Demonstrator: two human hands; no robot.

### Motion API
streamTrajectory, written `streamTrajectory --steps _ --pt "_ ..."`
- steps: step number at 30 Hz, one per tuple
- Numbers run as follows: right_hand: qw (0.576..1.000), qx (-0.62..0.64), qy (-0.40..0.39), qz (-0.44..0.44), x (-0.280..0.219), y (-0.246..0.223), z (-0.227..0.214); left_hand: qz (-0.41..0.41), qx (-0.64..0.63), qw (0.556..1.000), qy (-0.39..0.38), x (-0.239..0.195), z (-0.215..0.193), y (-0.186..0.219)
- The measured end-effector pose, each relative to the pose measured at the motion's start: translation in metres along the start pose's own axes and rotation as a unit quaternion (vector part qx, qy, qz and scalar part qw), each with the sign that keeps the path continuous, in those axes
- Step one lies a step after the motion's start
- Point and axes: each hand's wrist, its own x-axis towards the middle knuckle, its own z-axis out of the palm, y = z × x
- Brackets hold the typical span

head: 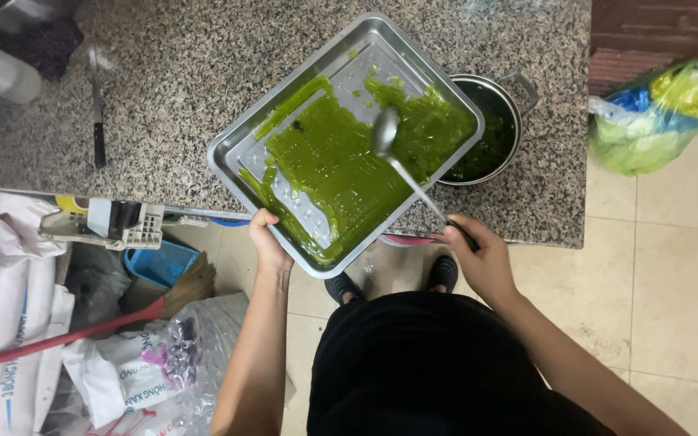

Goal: The person spreads a green paste evenly across a metal tray using a knife, then scrapes the paste back into a metal pot using a ladle. The tray is emptied and placed back on the counter.

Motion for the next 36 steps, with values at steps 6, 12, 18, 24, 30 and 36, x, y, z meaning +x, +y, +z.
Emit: streamTrajectory --steps 6,12,18,24,30,36 --pt "0.988 -0.145 0.047 0.034 0.005 0.004 -0.022 0.000 0.003 1.000 0.002 0.001 0.001 0.003" --pt "0.975 -0.193 0.108 -0.028 0.014 0.007 -0.059 0.001 0.006 1.000 0.029 0.007 -0.010 0.002" --pt "0.955 -0.259 0.144 0.019 0.004 -0.011 -0.081 0.009 0.013 0.999 0.035 0.009 -0.012 0.003" --pt "0.991 -0.089 0.094 -0.028 0.024 -0.019 -0.047 0.000 0.014 0.999 0.028 0.000 -0.002 0.005" --pt "0.999 -0.033 0.039 0.009 0.087 -0.043 0.043 0.005 0.019 1.000 0.022 -0.003 0.005 0.008" --pt "0.979 -0.170 0.089 -0.072 0.067 -0.036 0.031 0.003 0.014 1.000 0.013 0.002 0.002 0.008"
